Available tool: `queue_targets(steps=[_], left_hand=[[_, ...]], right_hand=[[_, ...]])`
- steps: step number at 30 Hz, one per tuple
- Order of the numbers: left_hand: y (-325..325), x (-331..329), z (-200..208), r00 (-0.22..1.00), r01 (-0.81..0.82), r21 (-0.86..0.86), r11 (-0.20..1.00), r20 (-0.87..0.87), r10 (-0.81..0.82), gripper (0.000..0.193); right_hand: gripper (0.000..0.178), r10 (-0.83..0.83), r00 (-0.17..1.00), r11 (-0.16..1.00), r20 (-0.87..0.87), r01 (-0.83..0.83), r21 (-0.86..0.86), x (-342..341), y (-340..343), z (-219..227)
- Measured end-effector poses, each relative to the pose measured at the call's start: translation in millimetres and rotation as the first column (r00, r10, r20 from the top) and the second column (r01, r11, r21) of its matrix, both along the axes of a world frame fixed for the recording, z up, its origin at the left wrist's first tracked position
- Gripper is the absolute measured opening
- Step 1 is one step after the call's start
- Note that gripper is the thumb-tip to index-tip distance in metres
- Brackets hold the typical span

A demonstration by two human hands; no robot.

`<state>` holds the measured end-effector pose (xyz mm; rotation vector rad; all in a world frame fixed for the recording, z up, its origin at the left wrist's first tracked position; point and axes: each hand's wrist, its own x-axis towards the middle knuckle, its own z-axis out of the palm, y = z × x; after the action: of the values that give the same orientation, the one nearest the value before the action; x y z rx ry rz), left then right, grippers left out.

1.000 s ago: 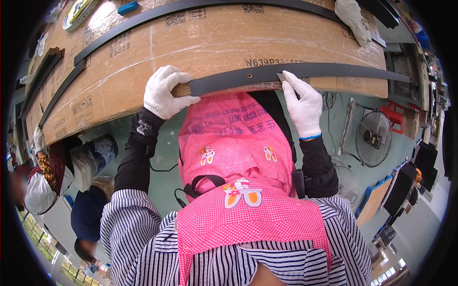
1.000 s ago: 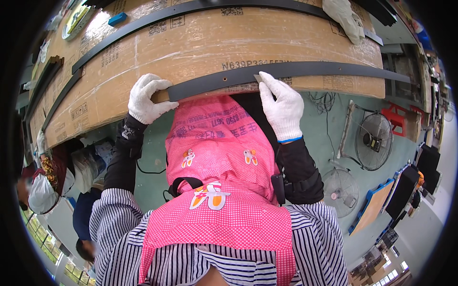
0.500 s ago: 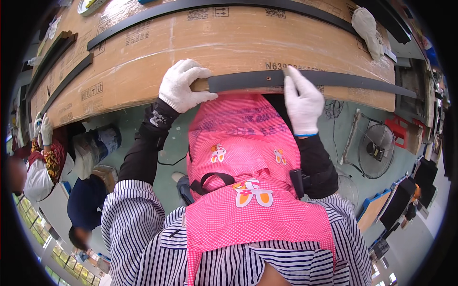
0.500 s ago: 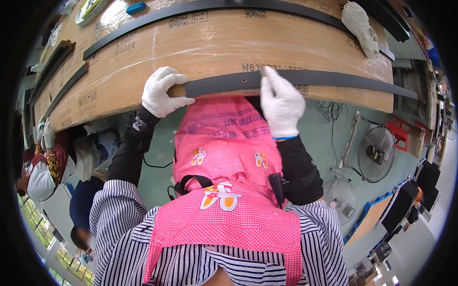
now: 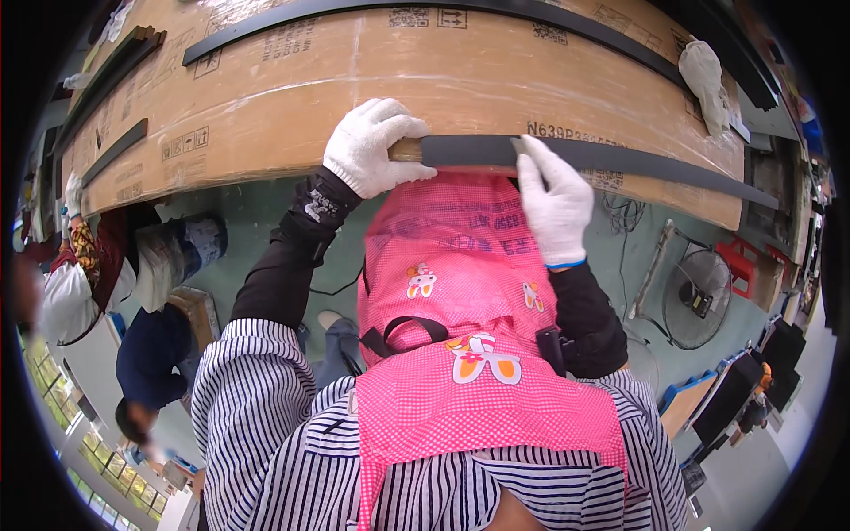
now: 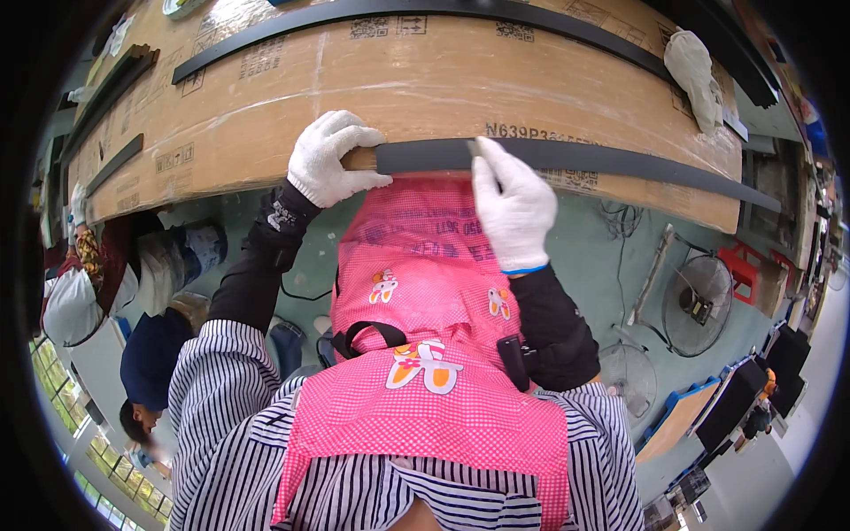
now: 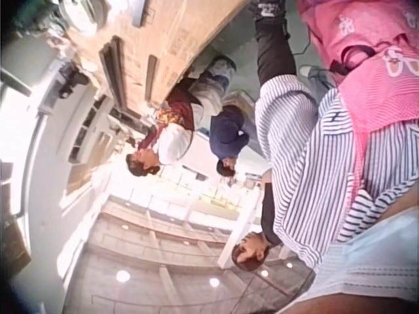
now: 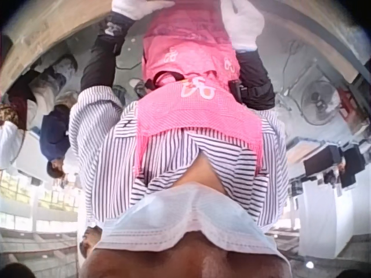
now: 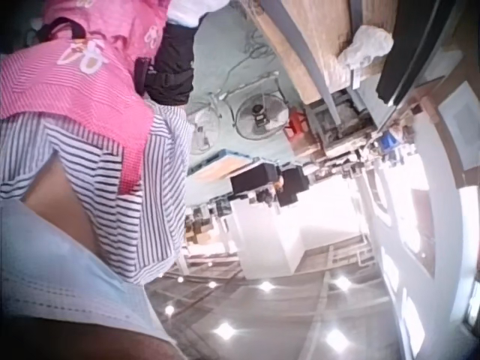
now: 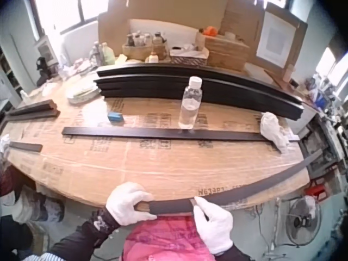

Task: The recorder is wiping down black structural furniture components with a cloth before or after assembly.

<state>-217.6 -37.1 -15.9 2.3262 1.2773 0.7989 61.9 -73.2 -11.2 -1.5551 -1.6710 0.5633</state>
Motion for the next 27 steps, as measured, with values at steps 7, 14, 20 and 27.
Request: queue_targets(steps=[7, 14, 20, 27], left_hand=[[-0.7, -2.4, -6.9, 0.998, 0.014, 0.018, 1.000, 0.054, -0.015, 0.051], [-2.2, 2.2, 1.6, 0.995, -0.009, -0.024, 1.000, 0.102, 0.011, 0.069], [-1.3, 5.1, -9.1, 0.996, -0.041, -0.005, 0.999, 0.084, 0.041, 0.069], [-2.1, 4.0, 3.6, 1.000, -0.024, -0.016, 1.000, -0.008, 0.024, 0.084]], right_hand=[[0.023, 0.250, 0.966, 0.968, -0.062, -0.250, 0.006, -49.6, -10.0, 0.8], [0.021, -0.031, 0.988, 0.997, 0.149, 0.020, 0.075, -16.7, 7.6, 1.6], [0.020, 0.237, 0.915, 0.966, 0.325, -0.259, 0.023, -81.8, 0.6, 4.9], [0.019, -0.197, 0.936, 0.976, 0.292, 0.159, 0.149, 41.5, 20.4, 0.5]])
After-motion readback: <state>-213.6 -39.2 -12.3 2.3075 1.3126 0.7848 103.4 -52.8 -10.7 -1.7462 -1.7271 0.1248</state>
